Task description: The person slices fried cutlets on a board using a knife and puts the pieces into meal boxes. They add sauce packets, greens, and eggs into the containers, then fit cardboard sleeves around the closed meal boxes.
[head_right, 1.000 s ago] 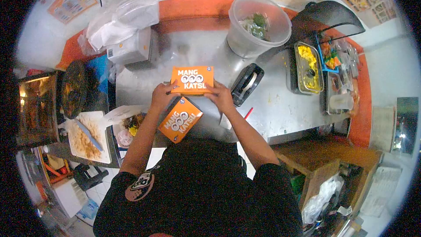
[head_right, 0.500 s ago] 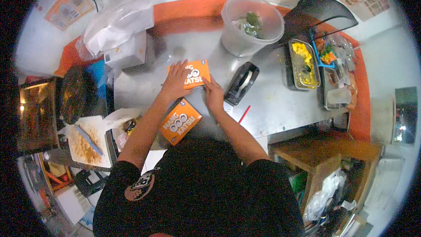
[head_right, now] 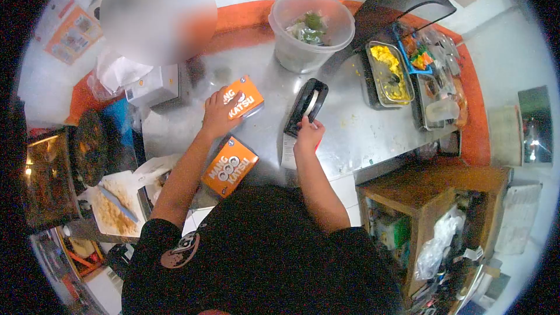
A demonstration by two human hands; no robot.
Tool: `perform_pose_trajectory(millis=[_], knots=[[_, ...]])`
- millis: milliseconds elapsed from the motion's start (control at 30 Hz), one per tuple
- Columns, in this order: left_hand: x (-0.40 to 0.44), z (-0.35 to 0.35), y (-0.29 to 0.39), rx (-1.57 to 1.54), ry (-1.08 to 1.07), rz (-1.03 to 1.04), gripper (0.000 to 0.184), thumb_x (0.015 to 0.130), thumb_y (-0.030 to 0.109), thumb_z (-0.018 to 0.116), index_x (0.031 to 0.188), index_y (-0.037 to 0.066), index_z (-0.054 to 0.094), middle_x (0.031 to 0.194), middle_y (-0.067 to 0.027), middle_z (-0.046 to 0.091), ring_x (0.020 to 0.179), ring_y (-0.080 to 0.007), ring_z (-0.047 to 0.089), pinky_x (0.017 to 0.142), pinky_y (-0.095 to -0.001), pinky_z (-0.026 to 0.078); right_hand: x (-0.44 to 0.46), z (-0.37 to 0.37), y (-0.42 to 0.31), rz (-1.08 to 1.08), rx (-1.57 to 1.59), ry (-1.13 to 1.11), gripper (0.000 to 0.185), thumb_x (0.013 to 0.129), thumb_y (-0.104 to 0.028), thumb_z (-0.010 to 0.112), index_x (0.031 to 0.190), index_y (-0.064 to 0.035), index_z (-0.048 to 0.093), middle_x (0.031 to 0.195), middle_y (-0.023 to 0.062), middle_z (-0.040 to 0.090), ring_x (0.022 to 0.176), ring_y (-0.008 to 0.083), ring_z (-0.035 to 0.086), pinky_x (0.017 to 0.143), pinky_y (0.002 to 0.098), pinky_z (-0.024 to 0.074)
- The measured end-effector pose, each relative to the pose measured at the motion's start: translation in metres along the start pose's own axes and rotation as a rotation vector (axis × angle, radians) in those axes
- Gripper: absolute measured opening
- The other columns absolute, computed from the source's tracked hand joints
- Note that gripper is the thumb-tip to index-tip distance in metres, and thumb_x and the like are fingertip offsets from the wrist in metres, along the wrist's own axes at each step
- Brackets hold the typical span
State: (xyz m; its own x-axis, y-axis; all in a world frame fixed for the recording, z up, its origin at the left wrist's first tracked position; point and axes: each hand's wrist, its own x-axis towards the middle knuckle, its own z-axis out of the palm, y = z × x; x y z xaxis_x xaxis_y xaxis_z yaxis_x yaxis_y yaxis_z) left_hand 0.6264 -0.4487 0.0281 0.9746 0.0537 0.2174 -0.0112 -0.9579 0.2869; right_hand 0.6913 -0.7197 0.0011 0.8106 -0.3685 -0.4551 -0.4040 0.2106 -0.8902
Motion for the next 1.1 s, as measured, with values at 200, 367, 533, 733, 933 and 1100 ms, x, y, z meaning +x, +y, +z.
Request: perform_pose_trajectory(millis=[200,367,533,733,933,1100], knots=[[0.002,-0.014,0.003,-0.088,-0.108,-0.134,0.079,0.061,0.034,0.077,0.137,0.029,0.055,0.136,-0.0145,0.043,0.122,-0.0338,0.041,0.102,-0.0480,0.033,-0.036,-0.030,-0.009,0.269,0.178,-0.118,0.039,0.088,-0.009,0.068,0.118,-0.0011,0.045,0.079,0.0083,0.060,0.057,0.0136,0.051,0.045,0.0268,0.0339],[0.002,-0.034,0.020,-0.120,-0.065,-0.201,0.078,0.058,0.032,0.078,0.133,0.027,0.059,0.133,-0.0107,0.046,0.121,-0.0318,0.043,0.101,-0.0481,0.035,-0.039,-0.026,0.008,0.303,-0.082,-0.079,0.014,0.088,-0.012,0.067,0.095,-0.0008,0.062,0.080,0.0078,0.061,0.055,0.0144,0.047,0.050,0.0282,0.0377],[-0.007,-0.072,0.053,-0.122,-0.019,-0.226,0.089,0.057,0.033,0.080,0.140,0.024,0.051,0.137,-0.0157,0.044,0.124,-0.0357,0.042,0.105,-0.0495,0.033,-0.034,-0.024,0.018,-0.016,-0.283,-0.033,0.017,0.085,-0.011,0.070,0.084,0.0039,0.061,0.070,0.0092,0.064,0.061,0.0159,0.059,0.057,0.0288,0.0454],[-0.022,-0.094,0.086,-0.232,0.048,-0.309,0.095,0.056,0.031,0.080,0.143,0.016,0.045,0.131,-0.0130,0.047,0.119,-0.0330,0.044,0.102,-0.0477,0.033,-0.039,-0.026,0.009,-0.078,-0.428,-0.047,0.015,0.082,-0.009,0.071,0.080,0.0043,0.065,0.068,0.0105,0.065,0.059,0.0162,0.057,0.057,0.0306,0.0448],[-0.043,-0.098,0.098,-0.218,0.109,-0.324,0.098,0.056,0.029,0.080,0.145,0.014,0.042,0.130,-0.0130,0.047,0.116,-0.0322,0.044,0.098,-0.0461,0.034,-0.041,-0.041,0.007,-0.048,-0.488,-0.478,0.013,0.082,-0.009,0.071,0.089,0.0009,0.067,0.068,0.0058,0.064,0.058,0.0118,0.055,0.055,0.0266,0.0446],[-0.078,-0.103,0.101,-0.197,0.078,-0.326,0.097,0.058,0.031,0.081,0.144,0.011,0.042,0.129,-0.0133,0.047,0.114,-0.0317,0.044,0.093,-0.0452,0.035,-0.146,-0.003,-0.062,-0.412,-0.327,-0.842,0.029,0.086,-0.010,0.071,0.106,0.0007,0.054,0.069,0.0037,0.061,0.061,0.0096,0.057,0.057,0.0256,0.0459]])
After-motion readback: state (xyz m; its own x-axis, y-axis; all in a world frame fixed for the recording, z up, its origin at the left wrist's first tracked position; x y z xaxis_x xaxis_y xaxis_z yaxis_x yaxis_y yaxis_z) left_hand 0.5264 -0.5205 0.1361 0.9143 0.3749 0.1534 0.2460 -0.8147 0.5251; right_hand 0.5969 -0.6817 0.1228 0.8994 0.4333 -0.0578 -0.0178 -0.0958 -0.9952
